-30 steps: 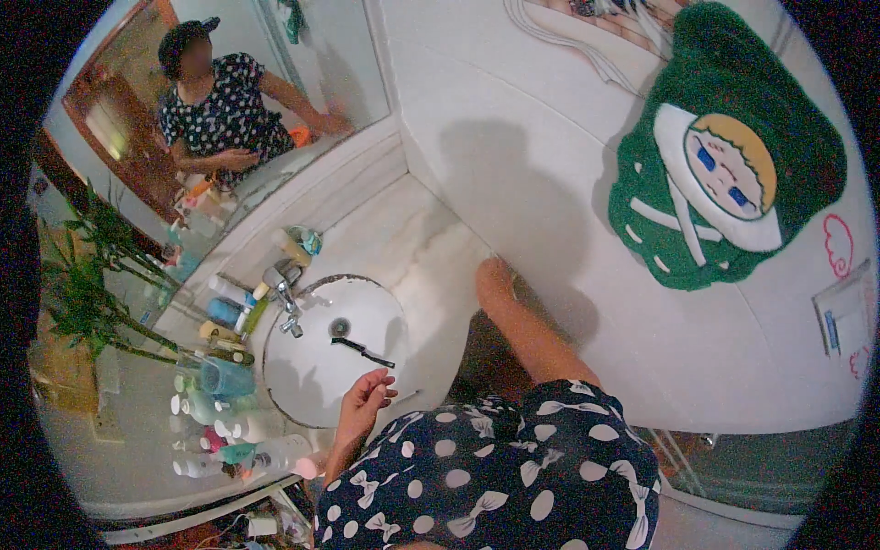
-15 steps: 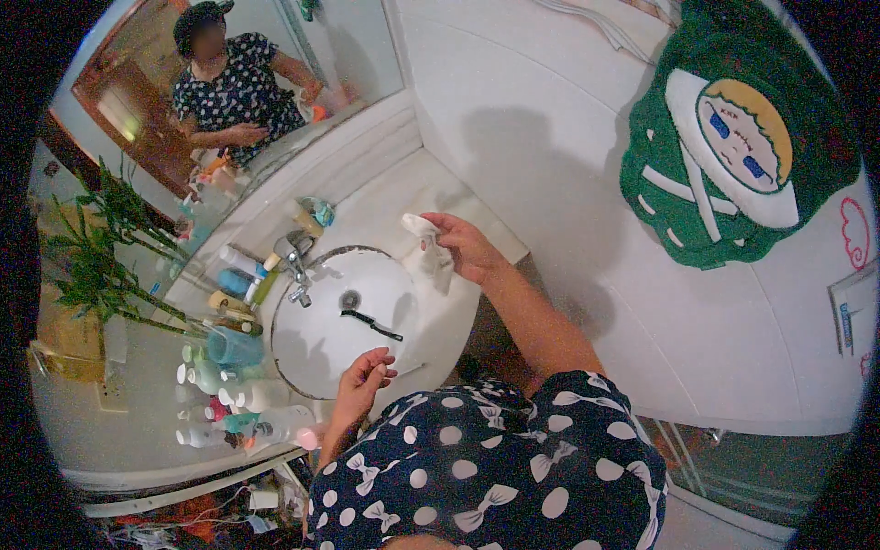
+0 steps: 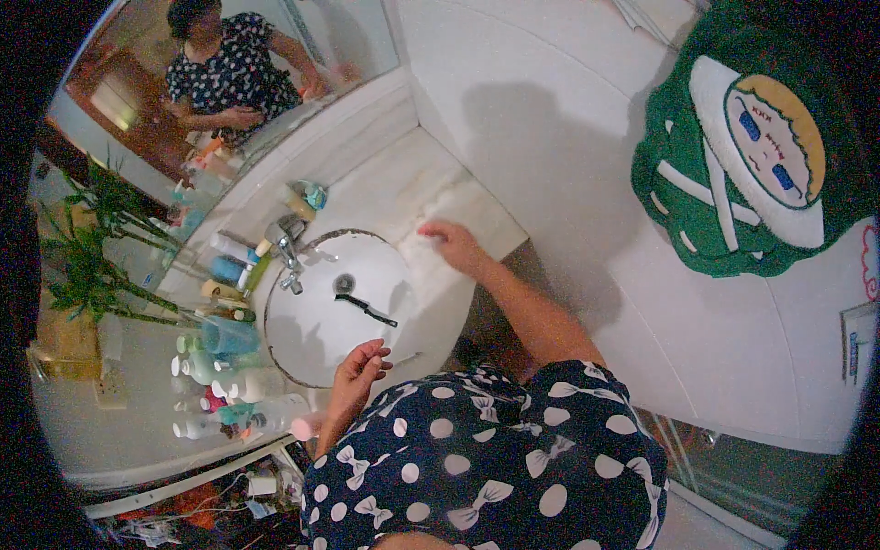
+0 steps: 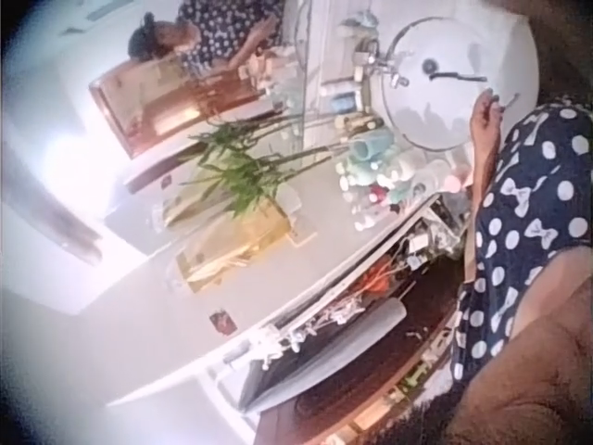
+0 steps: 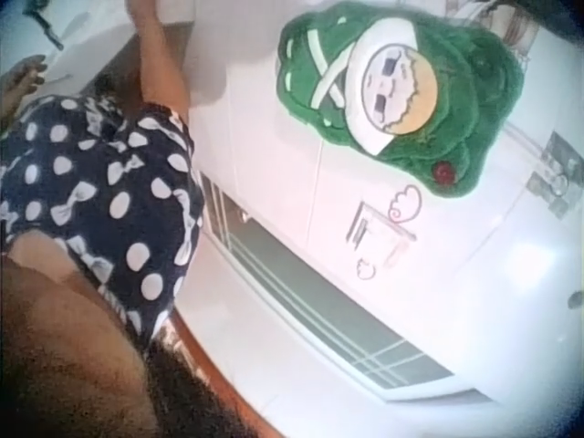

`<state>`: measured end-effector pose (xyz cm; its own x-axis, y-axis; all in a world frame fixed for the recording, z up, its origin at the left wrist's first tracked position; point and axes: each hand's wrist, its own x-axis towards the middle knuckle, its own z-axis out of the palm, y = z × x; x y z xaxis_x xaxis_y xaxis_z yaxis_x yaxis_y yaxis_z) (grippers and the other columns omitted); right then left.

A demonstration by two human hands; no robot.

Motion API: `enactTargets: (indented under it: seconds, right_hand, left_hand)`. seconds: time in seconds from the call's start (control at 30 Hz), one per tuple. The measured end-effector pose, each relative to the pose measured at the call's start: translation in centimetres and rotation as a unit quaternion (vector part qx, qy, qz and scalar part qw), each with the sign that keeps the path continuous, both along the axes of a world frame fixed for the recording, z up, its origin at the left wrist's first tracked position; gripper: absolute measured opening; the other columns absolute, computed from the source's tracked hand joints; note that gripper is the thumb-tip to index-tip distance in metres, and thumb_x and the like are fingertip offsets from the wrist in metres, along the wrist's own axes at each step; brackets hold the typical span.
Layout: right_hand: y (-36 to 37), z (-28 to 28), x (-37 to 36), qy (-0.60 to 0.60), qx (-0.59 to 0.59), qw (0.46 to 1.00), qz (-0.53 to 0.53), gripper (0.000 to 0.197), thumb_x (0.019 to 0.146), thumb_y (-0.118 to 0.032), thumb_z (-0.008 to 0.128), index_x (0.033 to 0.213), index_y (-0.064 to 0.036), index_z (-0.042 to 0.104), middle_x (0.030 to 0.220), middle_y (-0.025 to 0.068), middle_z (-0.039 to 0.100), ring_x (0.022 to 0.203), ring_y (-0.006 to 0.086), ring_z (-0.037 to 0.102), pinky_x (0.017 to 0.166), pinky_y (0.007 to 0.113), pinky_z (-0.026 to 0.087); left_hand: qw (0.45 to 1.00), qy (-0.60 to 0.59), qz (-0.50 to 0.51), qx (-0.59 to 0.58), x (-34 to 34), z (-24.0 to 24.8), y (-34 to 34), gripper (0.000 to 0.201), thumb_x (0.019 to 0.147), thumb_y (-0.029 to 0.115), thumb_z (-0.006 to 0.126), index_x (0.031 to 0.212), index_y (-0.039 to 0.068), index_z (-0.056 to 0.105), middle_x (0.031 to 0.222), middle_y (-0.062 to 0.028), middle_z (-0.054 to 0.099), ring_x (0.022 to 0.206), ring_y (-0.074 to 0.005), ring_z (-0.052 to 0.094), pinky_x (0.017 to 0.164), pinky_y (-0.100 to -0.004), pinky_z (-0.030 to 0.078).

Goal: Cleaning a bathroom mirror and organizing toiletries on the vanity.

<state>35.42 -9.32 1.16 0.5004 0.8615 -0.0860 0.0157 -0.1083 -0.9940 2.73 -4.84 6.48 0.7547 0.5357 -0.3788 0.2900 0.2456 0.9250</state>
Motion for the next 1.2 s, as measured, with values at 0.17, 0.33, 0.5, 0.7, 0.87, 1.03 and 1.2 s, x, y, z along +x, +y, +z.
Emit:
enactTargets:
  seconds: [0.17, 0.33, 0.5, 0.7, 0.87, 1.03, 1.2]
  right_hand:
    - [-2.1, -6.1, -4.0, -0.451, 0.015, 0.88, 0.148, 0.032, 0.063, -0.001, 0.058, 0.094, -0.006, 0.067, 0.097, 0.0103, 0.064, 0.095, 0.0303, 0.057, 0.086, 0.043, 0.043]
    - [-3.5, -3.1, -5.7, -0.479, 0.086, 0.866, 0.114, 0.022, 0.067, -0.006, 0.06, 0.088, -0.0076, 0.065, 0.099, 0.0097, 0.062, 0.1, 0.032, 0.053, 0.087, 0.046, 0.041]
    - [-2.7, -3.2, -5.3, -0.573, 0.122, 0.804, -0.106, 0.017, 0.073, -0.009, 0.056, 0.085, -0.0017, 0.064, 0.105, 0.0158, 0.059, 0.105, 0.035, 0.051, 0.092, 0.049, 0.04]
    - [-0.6, -6.1, -3.2, -0.558, -0.056, 0.826, -0.055, 0.025, 0.081, -0.009, 0.052, 0.103, 0.0013, 0.056, 0.113, 0.0203, 0.054, 0.11, 0.0375, 0.049, 0.098, 0.046, 0.039]
    - [3.9, -6.8, 2.9, -0.61, -0.196, 0.73, -0.238, 0.029, 0.083, -0.007, 0.05, 0.109, 0.0058, 0.054, 0.114, 0.0201, 0.054, 0.109, 0.0368, 0.049, 0.097, 0.043, 0.04]
    - [9.8, -4.9, 9.5, -0.553, -0.22, 0.774, -0.218, 0.033, 0.082, -0.007, 0.052, 0.112, 0.0073, 0.054, 0.112, 0.0187, 0.054, 0.107, 0.034, 0.05, 0.094, 0.045, 0.042]
    - [13.7, -4.9, 12.0, -0.542, -0.315, 0.761, -0.168, 0.03, 0.082, -0.005, 0.051, 0.11, 0.005, 0.056, 0.111, 0.0169, 0.055, 0.107, 0.0318, 0.051, 0.093, 0.043, 0.043]
  left_hand:
    - [1.0, 0.018, -0.003, -0.006, 0.3, 0.1, -0.1, 0.035, 0.095, 0.014, 0.053, 0.129, 0.004, 0.052, 0.117, -0.0088, 0.061, 0.096, -0.0157, 0.061, 0.081, -0.0272, 0.046]
    - [1.0, 0.022, -0.001, -0.018, 0.3, -0.4, 0.1, 0.035, 0.095, 0.015, 0.053, 0.129, 0.004, 0.052, 0.117, -0.0092, 0.061, 0.097, -0.0164, 0.061, 0.081, -0.0272, 0.046]
    - [1.0, 0.021, 0.006, -0.021, 0.5, -0.7, 0.3, 0.035, 0.096, 0.015, 0.053, 0.129, 0.004, 0.052, 0.117, -0.0096, 0.061, 0.097, -0.0169, 0.061, 0.082, -0.0272, 0.046]
    - [0.999, 0.019, 0.028, -0.032, 0.3, -1.1, 0.7, 0.035, 0.095, 0.015, 0.054, 0.128, 0.003, 0.052, 0.116, -0.0097, 0.061, 0.096, -0.0168, 0.06, 0.082, -0.0278, 0.046]
    - [0.996, 0.04, 0.058, -0.05, 0.3, -1.3, 0.8, 0.036, 0.095, 0.016, 0.056, 0.128, 0.003, 0.051, 0.116, -0.0098, 0.061, 0.095, -0.0166, 0.06, 0.081, -0.0278, 0.046]
    - [0.991, 0.064, 0.091, -0.074, 0.3, -1.4, 1.1, 0.036, 0.094, 0.016, 0.057, 0.127, 0.003, 0.052, 0.116, -0.0095, 0.06, 0.095, -0.0166, 0.06, 0.082, -0.0282, 0.046]
    - [0.993, 0.073, 0.073, -0.062, 2.0, -0.5, 1.5, 0.036, 0.095, 0.015, 0.056, 0.128, 0.003, 0.051, 0.116, -0.0095, 0.061, 0.096, -0.0168, 0.06, 0.083, -0.0296, 0.047]
